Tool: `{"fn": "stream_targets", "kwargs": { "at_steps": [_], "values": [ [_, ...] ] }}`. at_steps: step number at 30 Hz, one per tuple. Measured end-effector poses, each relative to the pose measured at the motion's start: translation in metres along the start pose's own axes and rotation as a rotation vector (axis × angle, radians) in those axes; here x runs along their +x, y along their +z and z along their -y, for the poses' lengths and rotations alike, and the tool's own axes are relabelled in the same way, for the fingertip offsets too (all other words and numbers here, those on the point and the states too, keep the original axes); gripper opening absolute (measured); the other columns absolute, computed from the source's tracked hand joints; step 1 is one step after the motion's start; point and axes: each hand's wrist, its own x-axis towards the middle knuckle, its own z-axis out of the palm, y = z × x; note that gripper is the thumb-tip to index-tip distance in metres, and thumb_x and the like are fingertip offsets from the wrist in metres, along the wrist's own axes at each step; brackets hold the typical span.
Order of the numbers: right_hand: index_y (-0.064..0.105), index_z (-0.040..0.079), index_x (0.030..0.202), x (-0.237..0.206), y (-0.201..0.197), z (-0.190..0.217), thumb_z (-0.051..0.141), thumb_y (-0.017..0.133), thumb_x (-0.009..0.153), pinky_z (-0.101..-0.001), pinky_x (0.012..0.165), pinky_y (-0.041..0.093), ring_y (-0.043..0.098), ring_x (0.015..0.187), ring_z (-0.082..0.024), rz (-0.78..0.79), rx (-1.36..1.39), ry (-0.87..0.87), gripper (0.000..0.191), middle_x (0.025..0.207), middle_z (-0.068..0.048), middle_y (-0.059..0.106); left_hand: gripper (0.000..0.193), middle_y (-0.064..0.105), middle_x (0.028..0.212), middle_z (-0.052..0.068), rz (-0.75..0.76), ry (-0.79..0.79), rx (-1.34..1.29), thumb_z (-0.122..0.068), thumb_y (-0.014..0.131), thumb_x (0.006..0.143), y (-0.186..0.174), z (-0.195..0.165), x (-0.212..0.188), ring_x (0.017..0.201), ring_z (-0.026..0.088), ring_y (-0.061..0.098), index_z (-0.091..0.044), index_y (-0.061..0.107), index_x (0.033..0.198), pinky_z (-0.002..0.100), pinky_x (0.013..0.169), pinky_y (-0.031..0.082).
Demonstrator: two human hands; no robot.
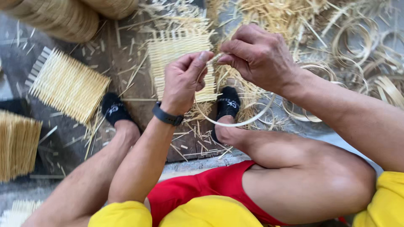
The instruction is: The person sits on the floor and repeatedly assembles small round bamboo trays. They place a bamboo ring on a woven mat, trim the edges with shears, and stack the finished trays.
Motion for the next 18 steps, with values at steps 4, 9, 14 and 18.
{"fn": "stream_targets", "kwargs": {
  "at_steps": [4, 9, 14, 18],
  "values": [
    [0.076, 0.011, 0.113, 0.035, 0.03, 0.013, 0.02, 0.083, 0.094, -0.0337, 0.062, 0.052, 0.063, 0.085, -0.021, 0.054, -0.074, -0.168, 0.022, 0.091, -0.005, 0.06, 0.062, 0.045, 0.058, -0.005, 0.053, -0.315, -0.036, -0.068, 0.049, 0.086, -0.028, -0.023, 0.013, 0.045, 0.006, 0.036, -0.009, 0.068, 0.079, 0.024, 0.039, 0.027],
    [0.073, 0.009, 0.098, 0.054, 0.069, 0.03, 0.011, 0.077, 0.091, -0.0315, 0.06, 0.051, 0.059, 0.082, -0.019, 0.033, -0.248, -0.198, 0.009, 0.085, -0.003, 0.055, 0.071, 0.03, 0.053, -0.009, -0.021, -0.35, 0.04, -0.088, 0.041, 0.081, -0.052, -0.02, 0.015, 0.041, 0.007, 0.025, -0.021, 0.036, 0.059, 0.026, 0.036, 0.016],
    [0.072, 0.006, 0.096, 0.052, 0.095, 0.036, 0.017, 0.077, 0.094, -0.0325, 0.057, 0.049, 0.057, 0.078, -0.018, 0.037, -0.159, -0.113, 0.012, 0.082, -0.003, 0.052, 0.069, 0.027, 0.052, -0.009, -0.202, -0.294, -0.101, -0.086, 0.043, 0.08, -0.062, 0.004, 0.012, 0.041, 0.007, 0.025, -0.021, 0.033, 0.059, 0.027, 0.036, 0.016],
    [0.074, 0.008, 0.095, 0.057, 0.103, 0.02, 0.018, 0.076, 0.095, -0.0329, 0.058, 0.051, 0.06, 0.079, -0.019, 0.059, -0.12, -0.062, 0.01, 0.081, -0.005, 0.058, 0.066, 0.03, 0.052, -0.009, -0.131, -0.224, -0.159, -0.08, 0.048, 0.087, -0.074, 0.012, 0.019, 0.04, 0.007, 0.025, -0.021, 0.04, 0.061, 0.027, 0.035, 0.017]
  ]
}}
